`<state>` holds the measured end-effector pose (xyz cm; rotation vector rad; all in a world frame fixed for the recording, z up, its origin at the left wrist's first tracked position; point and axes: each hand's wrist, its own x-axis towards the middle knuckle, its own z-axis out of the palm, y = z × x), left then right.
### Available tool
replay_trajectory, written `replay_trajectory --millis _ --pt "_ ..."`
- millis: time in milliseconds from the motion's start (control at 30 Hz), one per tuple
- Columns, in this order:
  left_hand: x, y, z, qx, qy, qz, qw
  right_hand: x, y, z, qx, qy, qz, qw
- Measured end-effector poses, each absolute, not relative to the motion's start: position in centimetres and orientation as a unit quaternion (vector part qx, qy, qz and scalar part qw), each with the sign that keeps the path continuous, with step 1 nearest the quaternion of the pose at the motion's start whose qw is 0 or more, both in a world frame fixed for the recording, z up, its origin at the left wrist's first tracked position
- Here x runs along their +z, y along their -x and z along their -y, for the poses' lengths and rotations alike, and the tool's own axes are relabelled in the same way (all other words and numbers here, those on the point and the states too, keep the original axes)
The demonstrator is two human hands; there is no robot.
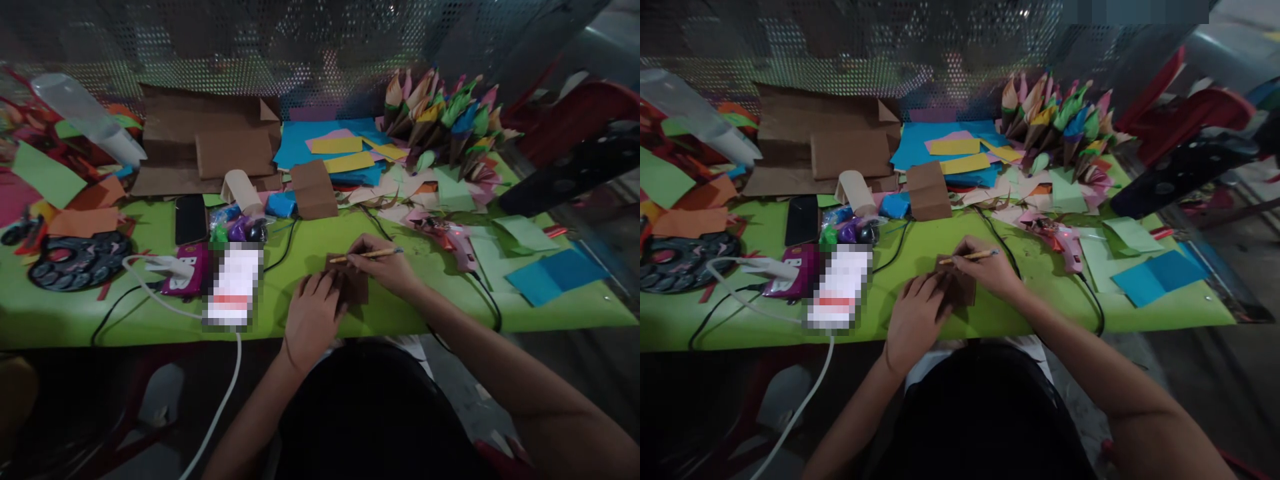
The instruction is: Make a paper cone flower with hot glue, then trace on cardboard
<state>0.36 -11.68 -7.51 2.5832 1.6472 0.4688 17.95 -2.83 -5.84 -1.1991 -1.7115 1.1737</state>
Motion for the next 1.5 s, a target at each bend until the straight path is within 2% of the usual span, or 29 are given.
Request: replay_trajectory --millis 400,933,1500 --pt "-7.3 -0.3 11.5 0.158 -0.831 -0.533 0.025 -5.5 -22.8 4.2 0.450 0.512 0.628 0.375" --pt "-6.8 0.1 12.3 0.163 -0.833 -0.527 0.042 -5.3 -24.0 4.9 0.444 0.522 0.615 0.389" --pt "-8.1 0.0 12.8 0.160 -0.833 -0.529 0.018 -5.9 -17.9 4.0 0.467 0.457 0.663 0.366"
